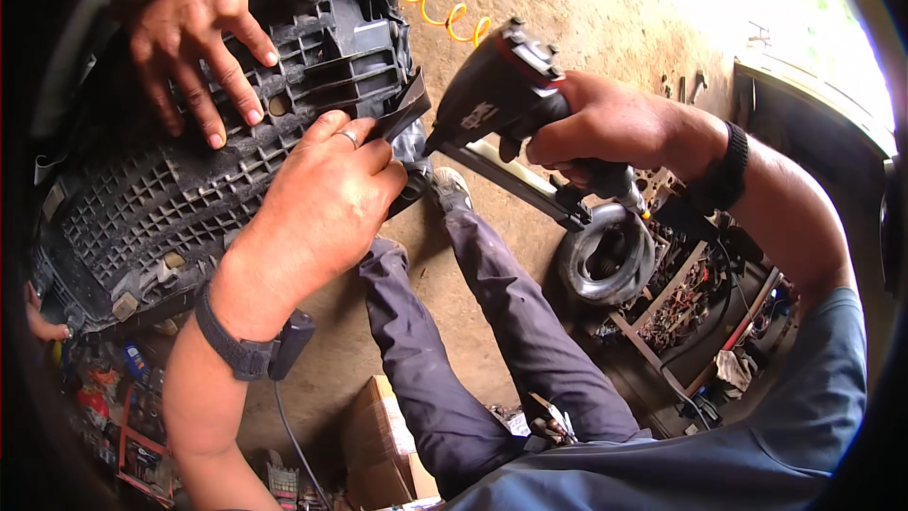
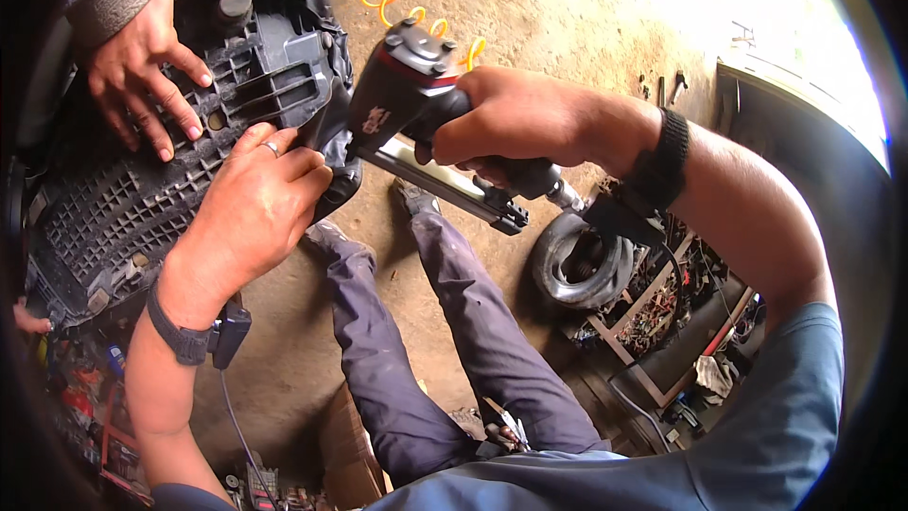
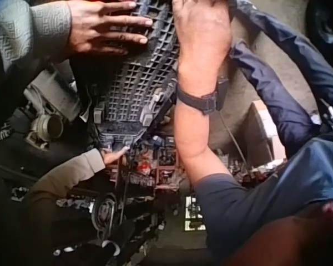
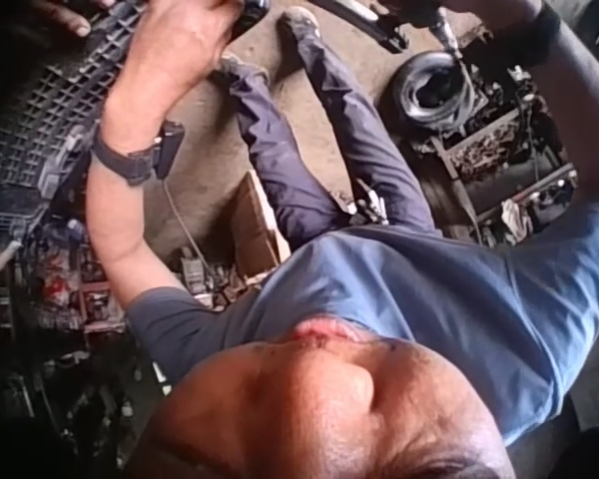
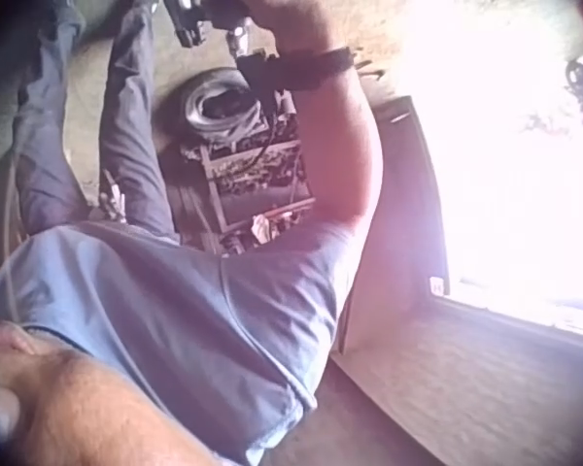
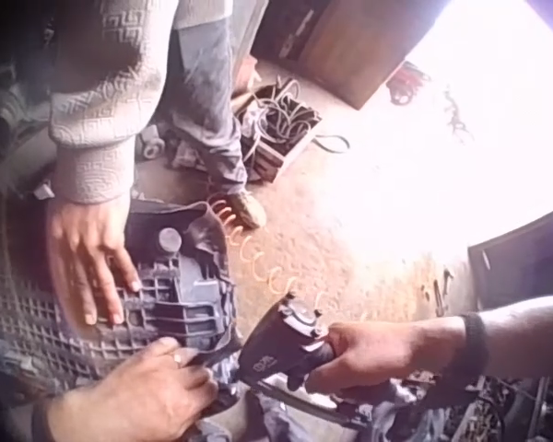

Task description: Reupholstering a motorcycle seat by stretching a cover and securing it with a pneumatic staple gun.

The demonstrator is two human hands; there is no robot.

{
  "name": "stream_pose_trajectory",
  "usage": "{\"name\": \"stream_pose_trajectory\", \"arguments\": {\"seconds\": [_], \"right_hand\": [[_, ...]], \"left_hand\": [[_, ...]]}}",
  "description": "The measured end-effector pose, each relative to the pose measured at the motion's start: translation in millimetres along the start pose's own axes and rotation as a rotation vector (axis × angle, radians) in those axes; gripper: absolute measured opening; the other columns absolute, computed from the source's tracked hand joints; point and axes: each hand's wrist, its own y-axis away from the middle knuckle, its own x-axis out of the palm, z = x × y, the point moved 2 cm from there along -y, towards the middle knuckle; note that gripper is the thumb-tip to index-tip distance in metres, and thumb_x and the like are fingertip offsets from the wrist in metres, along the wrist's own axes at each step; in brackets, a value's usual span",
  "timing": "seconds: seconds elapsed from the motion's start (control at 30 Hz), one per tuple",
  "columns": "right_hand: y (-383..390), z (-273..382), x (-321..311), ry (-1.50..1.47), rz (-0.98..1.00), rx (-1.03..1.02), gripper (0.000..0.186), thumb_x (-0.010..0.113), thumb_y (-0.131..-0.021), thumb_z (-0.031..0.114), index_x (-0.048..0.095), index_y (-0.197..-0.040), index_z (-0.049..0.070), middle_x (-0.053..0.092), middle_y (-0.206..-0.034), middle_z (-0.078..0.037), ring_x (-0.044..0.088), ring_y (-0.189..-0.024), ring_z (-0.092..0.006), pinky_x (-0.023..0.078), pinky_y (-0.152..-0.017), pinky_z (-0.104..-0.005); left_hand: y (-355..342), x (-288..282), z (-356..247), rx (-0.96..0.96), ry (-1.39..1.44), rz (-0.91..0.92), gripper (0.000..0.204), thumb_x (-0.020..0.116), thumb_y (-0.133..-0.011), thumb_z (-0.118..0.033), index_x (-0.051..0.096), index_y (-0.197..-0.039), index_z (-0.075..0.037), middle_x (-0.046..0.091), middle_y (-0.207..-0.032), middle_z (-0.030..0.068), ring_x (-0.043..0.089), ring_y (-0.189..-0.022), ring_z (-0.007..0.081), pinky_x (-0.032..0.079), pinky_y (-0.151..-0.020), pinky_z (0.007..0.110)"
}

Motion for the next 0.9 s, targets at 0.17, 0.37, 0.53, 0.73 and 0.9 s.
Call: {"name": "stream_pose_trajectory", "arguments": {"seconds": [0.17, 0.37, 0.53, 0.73, 0.9], "right_hand": [[-15.6, 17.0, 8.1, 0.188, 0.072, 0.020, 0.024, 0.076, -0.094, 0.025, 0.073, -0.086, 0.002, 0.067, -0.068, -0.003, 0.064, -0.059, -0.0127, 0.052, -0.055, -0.0325], [-18.1, 36.0, 13.6, 0.322, 0.111, 0.027, 0.027, 0.072, -0.091, 0.027, 0.072, -0.083, 0.001, 0.067, -0.070, -0.004, 0.063, -0.059, -0.0145, 0.049, -0.056, -0.0348], [-18.6, 45.9, 21.1, 0.421, 0.083, 0.068, 0.029, 0.074, -0.090, 0.028, 0.072, -0.085, 0.000, 0.067, -0.070, -0.005, 0.063, -0.060, -0.0148, 0.050, -0.057, -0.0352], [-6.3, 40.2, 6.8, 0.313, 0.083, 0.072, 0.024, 0.074, -0.094, 0.025, 0.075, -0.096, 0.001, 0.068, -0.072, -0.004, 0.065, -0.062, -0.0142, 0.053, -0.056, -0.0338], [1.2, 19.5, 9.9, 0.007, 0.084, -0.018, 0.024, 0.076, -0.095, 0.015, 0.075, -0.113, -0.001, 0.069, -0.073, -0.004, 0.067, -0.059, -0.0121, 0.056, -0.055, -0.0297]], "left_hand": [[3.6, 0.3, -1.6, -0.012, 0.014, -0.013, 0.018, 0.075, -0.086, -0.005, 0.075, -0.104, -0.004, 0.075, -0.109, 0.0125, 0.070, -0.120, 0.0411, 0.049, -0.112, 0.053], [0.2, 1.5, -1.8, 0.018, -0.020, -0.161, 0.006, 0.071, -0.084, -0.006, 0.074, -0.089, -0.005, 0.075, -0.096, 0.0125, 0.072, -0.114, 0.0320, 0.051, -0.112, 0.049], [0.0, -1.0, 1.2, -0.002, 0.064, -0.165, 0.014, 0.075, -0.081, -0.003, 0.073, -0.095, -0.004, 0.074, -0.097, 0.0136, 0.072, -0.114, 0.0334, 0.051, -0.113, 0.050], [-0.8, -3.3, -1.9, 0.004, 0.058, -0.218, 0.024, 0.076, -0.083, -0.002, 0.070, -0.106, 0.001, 0.076, -0.101, 0.0180, 0.072, -0.113, 0.0379, 0.051, -0.113, 0.051], [3.6, -8.2, 0.3, -0.032, 0.141, -0.187, 0.029, 0.074, -0.084, 0.000, 0.065, -0.111, 0.002, 0.072, -0.100, 0.0191, 0.070, -0.107, 0.0414, 0.051, -0.105, 0.051]]}}
